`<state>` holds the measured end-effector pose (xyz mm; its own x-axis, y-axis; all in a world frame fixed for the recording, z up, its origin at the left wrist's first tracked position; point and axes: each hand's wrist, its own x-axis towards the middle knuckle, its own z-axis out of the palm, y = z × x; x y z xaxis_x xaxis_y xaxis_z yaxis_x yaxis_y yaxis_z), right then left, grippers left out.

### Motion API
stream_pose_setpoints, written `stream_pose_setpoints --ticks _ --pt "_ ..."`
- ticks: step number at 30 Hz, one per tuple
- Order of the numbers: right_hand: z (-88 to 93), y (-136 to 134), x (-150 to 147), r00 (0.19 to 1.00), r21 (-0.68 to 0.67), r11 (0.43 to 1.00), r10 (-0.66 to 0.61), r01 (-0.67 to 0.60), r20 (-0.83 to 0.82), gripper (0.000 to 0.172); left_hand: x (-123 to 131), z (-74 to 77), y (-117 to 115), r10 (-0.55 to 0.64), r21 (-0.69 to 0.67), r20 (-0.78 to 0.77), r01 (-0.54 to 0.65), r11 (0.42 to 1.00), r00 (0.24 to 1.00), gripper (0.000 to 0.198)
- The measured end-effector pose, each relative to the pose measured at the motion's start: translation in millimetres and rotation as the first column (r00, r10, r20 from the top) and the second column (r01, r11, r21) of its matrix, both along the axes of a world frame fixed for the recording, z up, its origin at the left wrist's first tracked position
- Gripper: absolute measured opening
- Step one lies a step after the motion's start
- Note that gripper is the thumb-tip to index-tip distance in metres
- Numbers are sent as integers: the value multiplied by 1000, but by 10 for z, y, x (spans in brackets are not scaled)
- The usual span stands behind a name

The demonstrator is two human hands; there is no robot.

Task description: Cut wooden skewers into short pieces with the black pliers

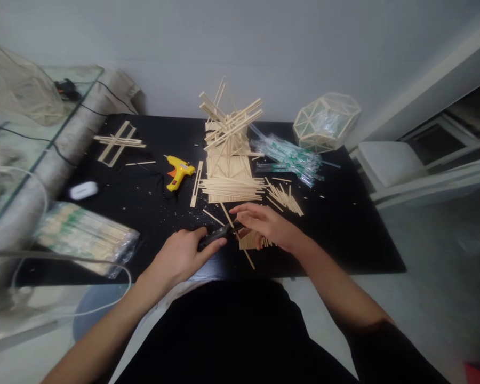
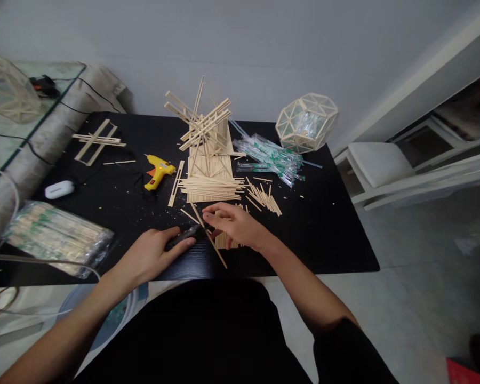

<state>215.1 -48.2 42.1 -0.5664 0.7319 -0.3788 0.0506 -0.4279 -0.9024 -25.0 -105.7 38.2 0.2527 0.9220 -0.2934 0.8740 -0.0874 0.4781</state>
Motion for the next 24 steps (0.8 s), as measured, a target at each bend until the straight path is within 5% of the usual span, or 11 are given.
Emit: stream_pose_setpoints --ticks 5,16,20,24 --pt "79 61 -80 996 -122 989 81 -77 23 13 52 -4 -5 -51 28 -93 54 998 994 62" --pt "57 4 -90 999 -89 996 -6 10 46 13 74 -39 -4 -2 89 -187 19 996 982 71" --pt "155 71 137 990 -21 997 -76 79 123 21 -13 -73 23 56 16 -157 -54 998 986 72" --pt "268 297 543 953 117 983 -165 139 254 23 -111 -137 54 137 -47 41 -135 990 990 68"
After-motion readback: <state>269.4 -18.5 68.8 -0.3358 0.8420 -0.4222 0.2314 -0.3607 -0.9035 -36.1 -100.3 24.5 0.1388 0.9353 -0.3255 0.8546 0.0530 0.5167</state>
